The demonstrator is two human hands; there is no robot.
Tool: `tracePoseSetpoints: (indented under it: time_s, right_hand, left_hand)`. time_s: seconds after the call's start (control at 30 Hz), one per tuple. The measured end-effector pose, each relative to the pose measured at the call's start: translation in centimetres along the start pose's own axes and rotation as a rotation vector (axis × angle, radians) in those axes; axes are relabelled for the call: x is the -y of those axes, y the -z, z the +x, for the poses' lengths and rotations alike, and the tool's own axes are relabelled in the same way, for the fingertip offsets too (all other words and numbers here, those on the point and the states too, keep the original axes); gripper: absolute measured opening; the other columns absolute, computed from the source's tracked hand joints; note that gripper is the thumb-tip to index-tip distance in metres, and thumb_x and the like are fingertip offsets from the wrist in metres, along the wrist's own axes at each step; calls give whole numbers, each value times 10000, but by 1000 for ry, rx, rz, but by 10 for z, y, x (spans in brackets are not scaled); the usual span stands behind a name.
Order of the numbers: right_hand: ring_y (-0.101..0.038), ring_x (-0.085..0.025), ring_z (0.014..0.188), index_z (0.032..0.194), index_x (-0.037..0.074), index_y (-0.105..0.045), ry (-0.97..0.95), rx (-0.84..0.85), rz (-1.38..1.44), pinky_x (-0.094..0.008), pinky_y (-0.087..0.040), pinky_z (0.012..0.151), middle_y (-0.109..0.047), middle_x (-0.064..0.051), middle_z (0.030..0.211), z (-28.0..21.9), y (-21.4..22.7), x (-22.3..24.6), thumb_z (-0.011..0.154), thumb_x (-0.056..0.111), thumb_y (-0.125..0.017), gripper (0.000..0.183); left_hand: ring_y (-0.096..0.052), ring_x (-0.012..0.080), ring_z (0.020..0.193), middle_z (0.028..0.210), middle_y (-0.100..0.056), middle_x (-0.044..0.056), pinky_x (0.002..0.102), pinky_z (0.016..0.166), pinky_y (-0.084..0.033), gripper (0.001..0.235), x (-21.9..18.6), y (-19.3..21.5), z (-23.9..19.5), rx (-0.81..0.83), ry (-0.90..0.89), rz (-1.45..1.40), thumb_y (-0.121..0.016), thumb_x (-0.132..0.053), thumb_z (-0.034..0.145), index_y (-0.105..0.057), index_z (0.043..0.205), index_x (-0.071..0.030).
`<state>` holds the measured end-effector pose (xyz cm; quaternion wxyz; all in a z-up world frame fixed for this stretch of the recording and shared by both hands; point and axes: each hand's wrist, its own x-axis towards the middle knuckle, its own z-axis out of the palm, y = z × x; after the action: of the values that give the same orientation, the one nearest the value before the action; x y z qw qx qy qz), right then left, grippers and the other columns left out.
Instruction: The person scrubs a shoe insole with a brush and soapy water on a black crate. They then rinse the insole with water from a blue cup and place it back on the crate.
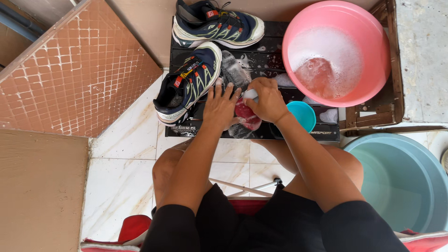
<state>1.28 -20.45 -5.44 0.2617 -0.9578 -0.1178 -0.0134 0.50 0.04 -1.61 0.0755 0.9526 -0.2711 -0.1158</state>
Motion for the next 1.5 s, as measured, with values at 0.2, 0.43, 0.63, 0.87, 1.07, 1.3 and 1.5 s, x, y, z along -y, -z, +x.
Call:
tracePoseSetpoints:
  time_s: [0.2,0.43,0.63,0.87,1.07,1.3,1.5]
  right_hand:
    - [-491,-357,1266,1155,200,-594,-5,-25,-158,-563,-587,847,-545,-38,1214,-5,3,8,837,330,-802,402]
    - [-602,-399,1171,1203,176,-641,-122,24,65,-561,-587,874,-640,-98,1144,3,31,16,805,363,-851,487]
    - [-628,-429,1116,1143,154,-687,-116,13,106,-567,-585,846,-667,-124,1100,-3,48,17,784,334,-876,443]
    - [-643,-437,1102,1136,128,-716,-98,7,116,-574,-580,873,-677,-147,1084,-5,50,18,771,283,-892,434]
    - [-642,-462,1089,1142,136,-708,-77,-41,159,-587,-577,858,-667,-159,1074,-8,61,27,771,306,-879,442]
    - [-652,-498,1029,1123,107,-721,-2,-115,208,-554,-559,848,-678,-191,1057,-5,65,24,779,313,-900,439]
    - [-647,-518,1005,1132,78,-719,14,-121,229,-559,-542,839,-676,-225,1063,-11,69,26,782,282,-889,439]
  left_hand:
    - [-92,518,1577,1707,-282,214,602,1269,-179,1050,11,-11,17,-66,-65,35,-861,-617,780,-441,1593,-102]
    - [-205,480,1568,1660,-363,179,623,1258,-172,1246,22,-4,29,21,-195,-19,-903,-654,636,-320,1628,-176]
    - [-55,498,1595,1714,-295,189,639,1280,-14,1268,13,22,29,43,-288,71,-878,-746,577,-410,1619,-197]
    - [-180,498,1568,1631,-383,209,675,1276,-4,1287,2,-1,37,19,-273,160,-914,-757,467,-511,1546,-183]
    - [-263,459,1550,1600,-419,179,673,1270,-55,1242,-9,-4,25,17,-238,129,-894,-773,493,-544,1510,-151]
    - [-346,418,1450,1449,-492,155,684,1138,-279,1108,-22,-16,4,-59,-199,186,-841,-772,595,-547,1480,-173]
    - [-406,352,1375,1405,-538,150,475,1020,-386,814,-11,-32,7,-114,-216,98,-664,-730,815,-641,1354,-120]
